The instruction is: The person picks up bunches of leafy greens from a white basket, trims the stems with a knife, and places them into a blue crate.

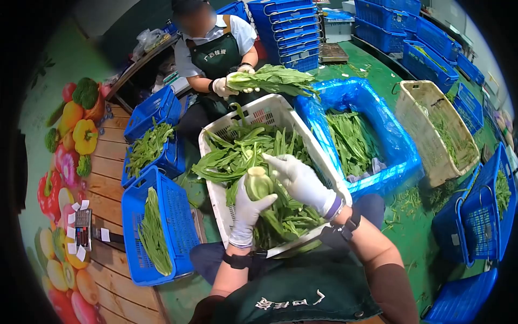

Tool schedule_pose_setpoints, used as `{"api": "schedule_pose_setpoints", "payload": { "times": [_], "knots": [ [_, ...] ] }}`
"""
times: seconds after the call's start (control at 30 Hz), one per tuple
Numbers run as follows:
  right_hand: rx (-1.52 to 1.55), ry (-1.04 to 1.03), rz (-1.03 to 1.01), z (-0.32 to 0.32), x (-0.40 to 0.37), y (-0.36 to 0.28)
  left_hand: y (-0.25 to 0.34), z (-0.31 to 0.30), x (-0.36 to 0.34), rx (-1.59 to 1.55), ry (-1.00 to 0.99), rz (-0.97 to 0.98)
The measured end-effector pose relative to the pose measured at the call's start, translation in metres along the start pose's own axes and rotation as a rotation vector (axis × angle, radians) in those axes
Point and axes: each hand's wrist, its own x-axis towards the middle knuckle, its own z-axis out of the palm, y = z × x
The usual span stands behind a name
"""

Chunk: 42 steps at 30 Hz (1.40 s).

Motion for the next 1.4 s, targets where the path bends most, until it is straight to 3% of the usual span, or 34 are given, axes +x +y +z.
{"api": "schedule_pose_setpoints", "payload": {
  "times": [0.07, 0.13, 0.5, 0.7, 0.8, 0.83, 0.93, 1.0, 1.07, 1.17, 1.2, 1.27, 1.3, 1.33, 1.4],
  "knots": [
    [-0.456, -0.008, -0.213, -0.001, -0.003, -0.003, 0.008, -0.011, 0.002, -0.257, -0.126, -0.145],
    [-0.444, -0.011, -0.234, 0.002, -0.002, -0.008, 0.015, -0.014, 0.002, -0.310, -0.218, -0.182],
    [-0.528, -0.090, -0.267, 0.015, 0.013, -0.013, 0.038, -0.024, -0.008, -0.439, -0.294, -0.287],
    [-0.517, -0.136, -0.186, 0.025, 0.014, -0.011, 0.022, -0.031, -0.010, -0.377, -0.287, -0.207],
    [-0.651, -0.063, -0.115, 0.034, 0.014, -0.009, 0.007, -0.028, -0.016, -0.208, -0.147, -0.169],
    [-0.785, -0.126, -0.062, 0.034, 0.013, -0.013, -0.002, -0.026, -0.018, -0.066, -0.091, -0.052],
    [-0.913, -0.183, 0.007, 0.041, 0.013, -0.010, 0.003, -0.031, -0.019, -0.112, -0.115, -0.119],
    [-0.793, -0.071, -0.250, 0.039, 0.016, 0.002, 0.017, -0.044, -0.017, -0.391, -0.314, -0.271],
    [-0.597, -0.215, -0.026, 0.031, 0.013, 0.031, 0.018, -0.058, -0.018, -0.490, -0.399, -0.290],
    [-0.700, -0.386, 0.215, 0.021, -0.007, 0.077, 0.021, -0.077, -0.016, -0.407, -0.337, -0.279],
    [-0.703, -0.396, 0.212, 0.017, 0.000, 0.061, 0.020, -0.076, -0.014, -0.382, -0.357, -0.294],
    [0.071, -0.202, -0.103, 0.009, 0.016, 0.024, 0.024, -0.062, -0.008, -0.336, -0.387, -0.262],
    [0.231, -0.230, -0.186, 0.011, 0.024, 0.008, 0.016, -0.058, -0.006, -0.348, -0.435, -0.319],
    [0.335, -0.307, -0.254, 0.010, 0.029, -0.012, 0.020, -0.054, 0.004, -0.250, -0.540, -0.302],
    [0.179, -0.315, -0.120, 0.011, 0.032, -0.027, 0.025, -0.052, 0.022, -0.195, -0.727, -0.248]
  ]
}}
